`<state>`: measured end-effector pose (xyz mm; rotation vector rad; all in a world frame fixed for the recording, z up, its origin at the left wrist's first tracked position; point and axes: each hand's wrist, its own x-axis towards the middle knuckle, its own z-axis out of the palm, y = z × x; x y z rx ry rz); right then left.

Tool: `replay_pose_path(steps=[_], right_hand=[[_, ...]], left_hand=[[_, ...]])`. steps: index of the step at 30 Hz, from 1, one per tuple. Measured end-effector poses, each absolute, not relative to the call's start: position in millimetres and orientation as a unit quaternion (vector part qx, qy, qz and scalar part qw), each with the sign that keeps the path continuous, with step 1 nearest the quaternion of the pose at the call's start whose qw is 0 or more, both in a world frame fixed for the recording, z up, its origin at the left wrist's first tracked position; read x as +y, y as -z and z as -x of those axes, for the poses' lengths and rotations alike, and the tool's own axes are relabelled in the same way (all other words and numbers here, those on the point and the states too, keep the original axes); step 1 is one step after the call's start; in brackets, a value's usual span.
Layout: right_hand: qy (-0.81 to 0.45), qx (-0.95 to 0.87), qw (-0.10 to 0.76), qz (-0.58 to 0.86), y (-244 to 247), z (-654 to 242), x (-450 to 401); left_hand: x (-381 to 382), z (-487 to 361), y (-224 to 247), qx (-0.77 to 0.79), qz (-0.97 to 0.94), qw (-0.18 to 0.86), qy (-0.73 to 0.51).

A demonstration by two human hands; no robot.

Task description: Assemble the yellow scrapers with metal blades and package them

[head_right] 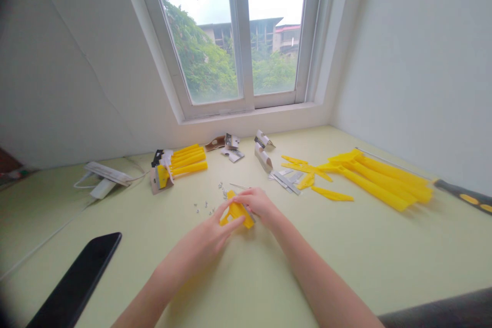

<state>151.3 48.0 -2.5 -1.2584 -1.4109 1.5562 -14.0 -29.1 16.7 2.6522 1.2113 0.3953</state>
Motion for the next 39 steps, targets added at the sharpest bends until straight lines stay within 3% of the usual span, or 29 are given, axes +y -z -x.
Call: replay_pose_path(steps=[12,17,20,22,25,28,34,39], right_hand=[[-0.603,-0.529,0.366,0.472,2,-150,46],[-0.642,-0.513,0.389,0.416,1,-148,45],[-0.592,-0.542,0.430,0.414,0,-145,46],[-0.481,-0.618,0.441,0.437,2,-143,46],[-0.284,-0.737,0.412,0.454,9,-138,46],[-0.180,-0.793,0.369,0.451,14,-132,45],[-0.080,-0.847,0.288,0.440,15,-123,45],[-0.090,-0.845,0.280,0.448,14,-123,45]], left_hand=[[-33,9,-24,0.483,-0.868,0.079,-0.081],[-26,12,-18,0.495,-0.848,0.119,-0.149],[-22,16,-19,0.497,-0.812,0.173,-0.254],[-18,19,-22,0.498,-0.766,0.218,-0.343],[-12,25,-26,0.479,-0.670,0.326,-0.464],[-5,29,-29,0.436,-0.546,0.465,-0.544],[2,31,-32,0.370,-0.370,0.627,-0.577],[0,29,-33,0.329,-0.297,0.688,-0.574]])
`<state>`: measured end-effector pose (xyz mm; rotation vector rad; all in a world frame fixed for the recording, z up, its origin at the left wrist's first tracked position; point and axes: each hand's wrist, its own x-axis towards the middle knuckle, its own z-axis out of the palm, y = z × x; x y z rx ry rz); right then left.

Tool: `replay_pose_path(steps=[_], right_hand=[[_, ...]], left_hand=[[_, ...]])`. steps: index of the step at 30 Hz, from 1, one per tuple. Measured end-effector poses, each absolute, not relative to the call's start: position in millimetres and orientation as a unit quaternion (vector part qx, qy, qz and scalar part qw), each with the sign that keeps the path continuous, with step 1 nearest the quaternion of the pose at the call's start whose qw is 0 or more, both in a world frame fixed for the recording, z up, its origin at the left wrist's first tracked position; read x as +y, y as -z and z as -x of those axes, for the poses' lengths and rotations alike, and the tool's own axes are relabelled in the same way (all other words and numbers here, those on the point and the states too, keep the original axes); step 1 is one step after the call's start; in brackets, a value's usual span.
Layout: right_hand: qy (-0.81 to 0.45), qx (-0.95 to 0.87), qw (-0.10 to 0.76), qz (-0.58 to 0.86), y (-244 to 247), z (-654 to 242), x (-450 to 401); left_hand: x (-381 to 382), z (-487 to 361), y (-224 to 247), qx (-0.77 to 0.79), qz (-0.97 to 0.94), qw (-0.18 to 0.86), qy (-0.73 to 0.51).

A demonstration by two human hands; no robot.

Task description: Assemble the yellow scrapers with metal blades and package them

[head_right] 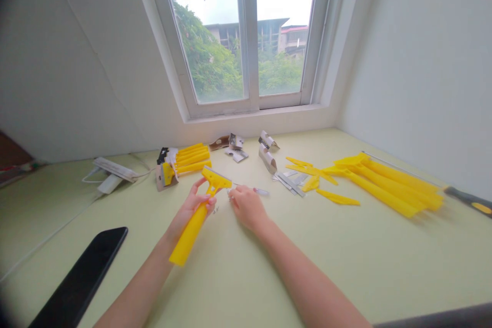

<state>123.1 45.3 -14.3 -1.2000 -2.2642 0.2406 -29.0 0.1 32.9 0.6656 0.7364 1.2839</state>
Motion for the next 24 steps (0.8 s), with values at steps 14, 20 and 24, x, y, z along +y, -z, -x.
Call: replay_pose_path(steps=[14,20,24], right_hand=[[-0.103,-0.839,0.286,0.452,14.4,-126.9,45.8],[-0.104,-0.843,0.279,0.447,12.8,-127.2,45.9],[-0.094,-0.845,0.266,0.453,9.5,-128.6,43.0]], left_hand=[[-0.5,28.1,-32.5,0.299,-0.248,0.730,-0.562],[-0.4,28.4,-32.1,0.305,-0.251,0.734,-0.552],[-0.9,27.4,-32.8,0.299,-0.255,0.731,-0.558]])
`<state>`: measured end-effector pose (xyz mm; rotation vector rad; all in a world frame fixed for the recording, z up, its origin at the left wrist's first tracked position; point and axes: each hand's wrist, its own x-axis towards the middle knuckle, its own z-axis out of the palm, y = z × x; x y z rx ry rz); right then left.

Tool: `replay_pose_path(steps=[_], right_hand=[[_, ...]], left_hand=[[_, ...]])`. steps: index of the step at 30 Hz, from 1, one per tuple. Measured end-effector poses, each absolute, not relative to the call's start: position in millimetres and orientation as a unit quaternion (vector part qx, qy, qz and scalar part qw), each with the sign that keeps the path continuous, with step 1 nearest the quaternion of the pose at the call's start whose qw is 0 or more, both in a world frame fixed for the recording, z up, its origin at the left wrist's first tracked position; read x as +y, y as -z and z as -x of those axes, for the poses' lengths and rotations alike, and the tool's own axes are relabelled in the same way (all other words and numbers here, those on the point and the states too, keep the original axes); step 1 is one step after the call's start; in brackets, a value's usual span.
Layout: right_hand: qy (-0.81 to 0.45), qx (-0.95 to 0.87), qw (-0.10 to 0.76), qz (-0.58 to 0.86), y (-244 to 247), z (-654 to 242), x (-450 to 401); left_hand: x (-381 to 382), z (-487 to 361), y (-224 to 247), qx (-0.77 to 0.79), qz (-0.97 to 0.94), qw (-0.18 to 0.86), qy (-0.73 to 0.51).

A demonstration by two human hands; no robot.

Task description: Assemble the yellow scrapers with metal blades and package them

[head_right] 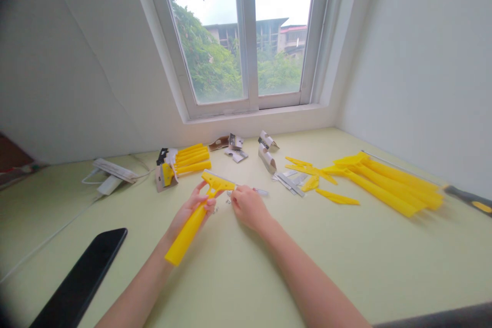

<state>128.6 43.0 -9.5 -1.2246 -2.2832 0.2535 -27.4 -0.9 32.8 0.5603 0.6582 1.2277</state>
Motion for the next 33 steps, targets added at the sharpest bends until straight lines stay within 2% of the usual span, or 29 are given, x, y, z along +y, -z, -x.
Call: replay_pose_path(steps=[5,12,16,20,33], right_hand=[[-0.133,-0.829,0.285,0.462,9,-138,45],[-0.207,-0.737,0.440,0.469,-3,-158,55],[-0.316,-0.652,0.518,0.454,-14,-156,49],[-0.369,-0.645,0.537,0.399,-17,-147,41],[-0.300,-0.678,0.543,0.394,-9,-140,40]], left_hand=[[-2,27,-34,0.289,-0.255,0.730,-0.565],[-4,26,-34,0.275,-0.266,0.742,-0.550],[-3,25,-30,0.277,-0.272,0.746,-0.542],[-2,24,-27,0.272,-0.272,0.753,-0.534],[-2,24,-27,0.283,-0.263,0.765,-0.515]])
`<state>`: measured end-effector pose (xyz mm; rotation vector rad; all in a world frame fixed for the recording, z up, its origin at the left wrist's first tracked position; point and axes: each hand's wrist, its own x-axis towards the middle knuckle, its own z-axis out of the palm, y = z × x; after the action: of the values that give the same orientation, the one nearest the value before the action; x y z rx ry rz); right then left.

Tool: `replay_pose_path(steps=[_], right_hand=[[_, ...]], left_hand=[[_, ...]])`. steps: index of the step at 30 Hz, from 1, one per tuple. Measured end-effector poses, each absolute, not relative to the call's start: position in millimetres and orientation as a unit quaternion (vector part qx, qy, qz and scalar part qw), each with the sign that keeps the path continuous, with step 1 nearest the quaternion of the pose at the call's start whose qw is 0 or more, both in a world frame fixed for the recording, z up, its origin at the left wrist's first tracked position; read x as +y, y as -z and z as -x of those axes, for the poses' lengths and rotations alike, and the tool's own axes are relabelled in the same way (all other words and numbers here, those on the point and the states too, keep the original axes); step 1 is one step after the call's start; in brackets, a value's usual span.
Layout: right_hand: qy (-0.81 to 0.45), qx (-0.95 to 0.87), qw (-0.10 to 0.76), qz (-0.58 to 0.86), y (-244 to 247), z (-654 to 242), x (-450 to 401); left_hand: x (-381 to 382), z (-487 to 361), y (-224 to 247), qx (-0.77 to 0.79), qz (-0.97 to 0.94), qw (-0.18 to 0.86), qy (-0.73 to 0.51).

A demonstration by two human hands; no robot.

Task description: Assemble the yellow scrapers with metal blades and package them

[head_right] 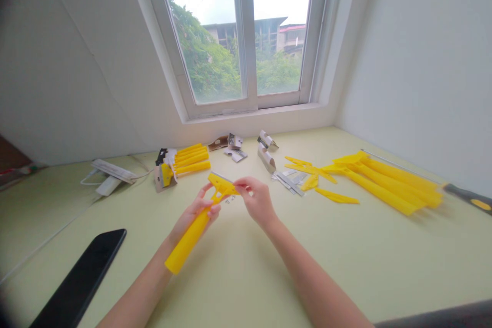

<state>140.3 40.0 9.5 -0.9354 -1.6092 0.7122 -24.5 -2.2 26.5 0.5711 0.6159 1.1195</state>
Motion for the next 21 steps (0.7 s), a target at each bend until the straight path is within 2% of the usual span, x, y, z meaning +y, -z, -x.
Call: replay_pose_path(steps=[5,21], right_hand=[[-0.293,-0.684,0.530,0.407,-6,-140,42],[-0.449,-0.587,0.540,0.403,1,-141,45]], left_hand=[[-2,24,-27,0.276,-0.271,0.766,-0.514],[-2,24,-26,0.277,-0.293,0.759,-0.511]])
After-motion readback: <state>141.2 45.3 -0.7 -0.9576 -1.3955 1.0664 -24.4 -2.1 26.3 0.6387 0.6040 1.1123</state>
